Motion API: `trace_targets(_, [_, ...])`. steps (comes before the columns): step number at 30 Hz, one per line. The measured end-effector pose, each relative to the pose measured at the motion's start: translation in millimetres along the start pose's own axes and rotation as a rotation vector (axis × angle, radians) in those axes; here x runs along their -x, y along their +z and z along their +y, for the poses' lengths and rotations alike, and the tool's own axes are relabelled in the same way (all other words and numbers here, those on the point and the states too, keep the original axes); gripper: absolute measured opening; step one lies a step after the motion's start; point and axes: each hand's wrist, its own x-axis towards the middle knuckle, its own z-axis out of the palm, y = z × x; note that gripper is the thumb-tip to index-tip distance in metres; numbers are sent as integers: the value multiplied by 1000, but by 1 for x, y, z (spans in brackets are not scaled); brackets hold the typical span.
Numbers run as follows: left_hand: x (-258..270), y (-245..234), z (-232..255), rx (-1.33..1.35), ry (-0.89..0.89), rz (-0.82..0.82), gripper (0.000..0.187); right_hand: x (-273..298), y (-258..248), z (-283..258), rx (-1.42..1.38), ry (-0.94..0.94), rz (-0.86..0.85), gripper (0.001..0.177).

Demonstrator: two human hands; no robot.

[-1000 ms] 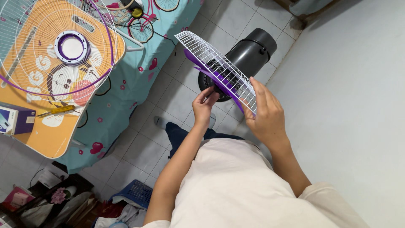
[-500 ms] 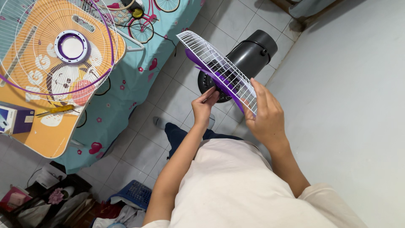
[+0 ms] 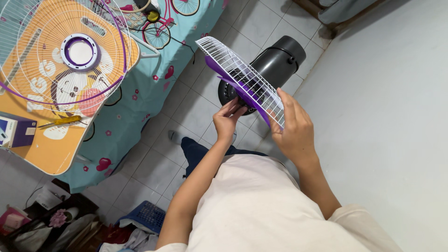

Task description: The person assembles an electric fan by attaching the front grille, inserting the purple fan blade, and securing the rear grille. They use a screwdriver to tighten the central nut and complete the assembly.

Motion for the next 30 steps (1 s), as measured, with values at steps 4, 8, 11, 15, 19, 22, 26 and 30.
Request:
trace_targets(4, [-2, -3, -4, 163, 47, -5, 31, 1, -1, -1, -4, 0, -2, 56])
trace_targets(8, [-1, 1, 0, 16, -3, 72, 30, 1, -1, -1, -15, 4, -9, 57])
trace_targets(11, [0, 6, 4, 71, 34, 85, 31, 1, -1, 0, -1, -2, -3, 57])
trace_targets(15, [3, 10, 8, -122, 159, 103, 33, 1, 1, 1, 2, -4, -2, 56])
trace_targets(19, [2, 9, 6, -132, 231, 66, 32, 0, 1, 1, 4, -11, 8, 56])
trace_targets(22, [-1, 6, 2, 20, 106, 44, 31, 0, 1, 1, -3, -12, 7, 57])
trace_targets(26, [-2, 2, -1, -43, 52, 21, 29, 0, 0, 1, -3, -1, -1, 58])
trace_targets(30, [-6, 4, -3, 110, 3, -21, 27, 1, 1, 0, -10, -15, 5, 58])
